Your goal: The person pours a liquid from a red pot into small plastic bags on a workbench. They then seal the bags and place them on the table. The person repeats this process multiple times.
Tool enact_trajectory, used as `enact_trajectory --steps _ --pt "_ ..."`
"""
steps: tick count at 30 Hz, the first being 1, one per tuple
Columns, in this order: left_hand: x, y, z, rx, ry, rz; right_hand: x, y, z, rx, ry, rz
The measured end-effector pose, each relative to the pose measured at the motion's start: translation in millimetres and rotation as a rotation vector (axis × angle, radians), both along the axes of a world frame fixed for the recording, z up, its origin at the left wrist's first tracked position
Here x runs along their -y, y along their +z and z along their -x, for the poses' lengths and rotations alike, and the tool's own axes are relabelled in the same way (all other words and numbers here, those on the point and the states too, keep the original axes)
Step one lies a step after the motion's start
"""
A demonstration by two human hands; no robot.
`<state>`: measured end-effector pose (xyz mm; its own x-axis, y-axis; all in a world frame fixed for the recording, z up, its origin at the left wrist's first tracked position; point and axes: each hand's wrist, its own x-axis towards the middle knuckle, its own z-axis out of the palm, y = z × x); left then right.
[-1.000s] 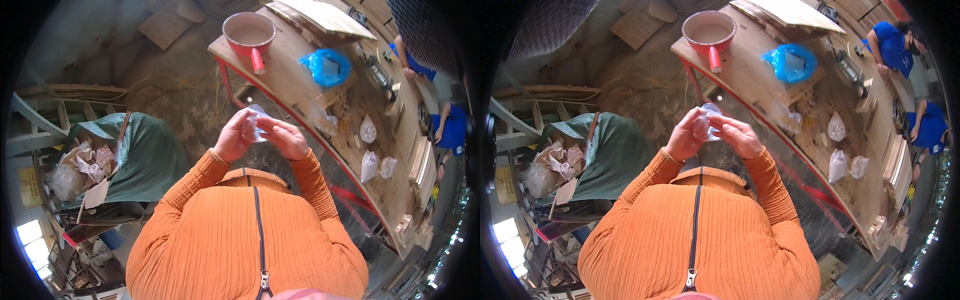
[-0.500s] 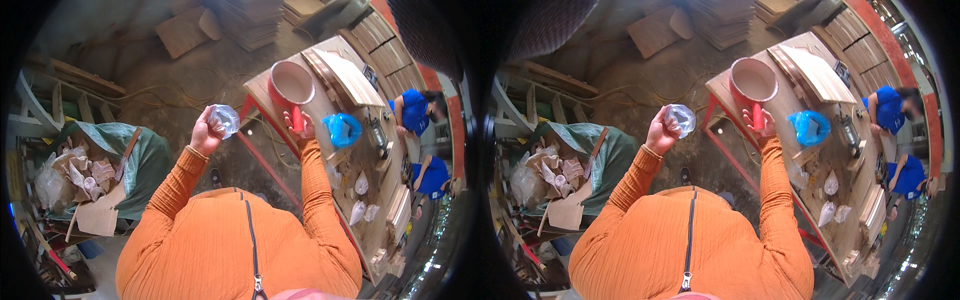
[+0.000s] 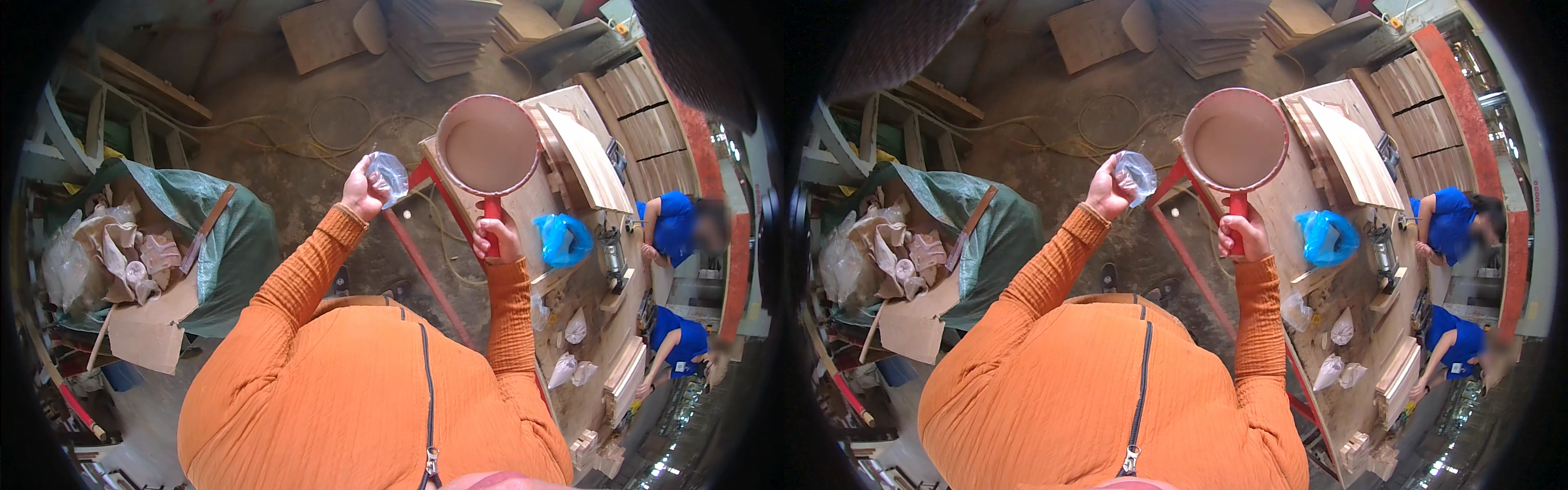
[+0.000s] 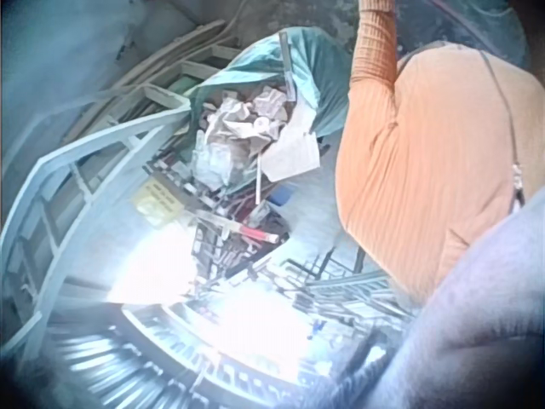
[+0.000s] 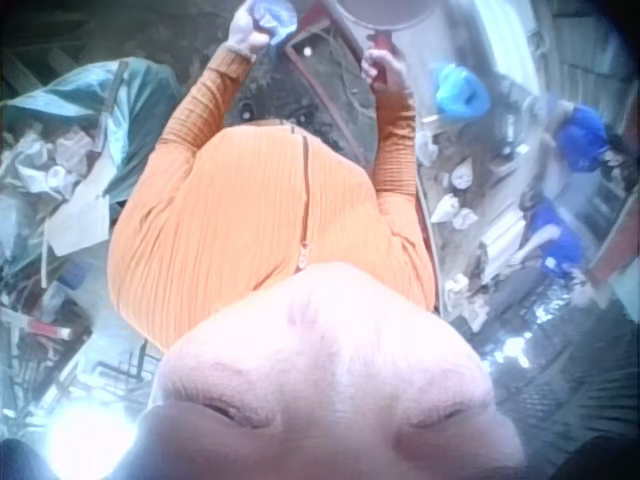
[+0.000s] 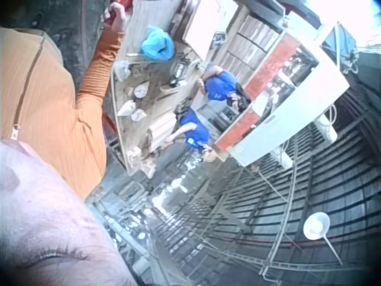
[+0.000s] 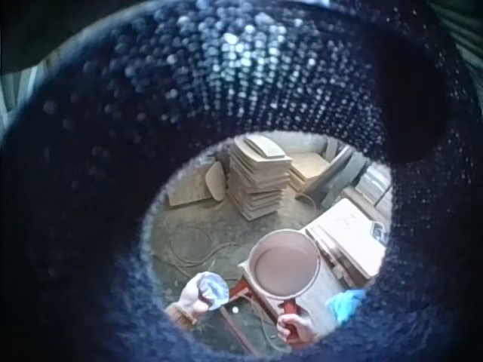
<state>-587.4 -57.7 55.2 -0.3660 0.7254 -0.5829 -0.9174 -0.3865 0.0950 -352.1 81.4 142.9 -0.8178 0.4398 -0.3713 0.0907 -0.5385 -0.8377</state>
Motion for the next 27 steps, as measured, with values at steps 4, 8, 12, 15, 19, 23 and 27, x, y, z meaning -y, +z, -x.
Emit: enact_trajectory --steps 4,8,12,15,19,23,27 --pt "-20 10 -1 0.018 -0.010 -0.020 12 33 0 0.038 -0.003 -0.090" --pt "-22 -3 6 0.020 -0.030 -0.189 20 54 9 0.017 0.017 -0.097" --pt "-26 -6 9 0.073 -0.070 -0.253 26 64 13 0.021 0.027 -0.113" --pt "-28 -2 11 0.089 -0.095 -0.273 28 69 16 0.022 0.049 -0.119" --pt "-31 17 6 0.095 -0.074 -0.209 32 74 19 0.027 0.062 -0.133" --pt "-25 31 2 0.082 -0.078 -0.222 35 78 20 0.036 0.060 -0.158" --pt "-22 30 3 0.094 -0.086 -0.265 36 81 22 0.043 0.075 -0.208"
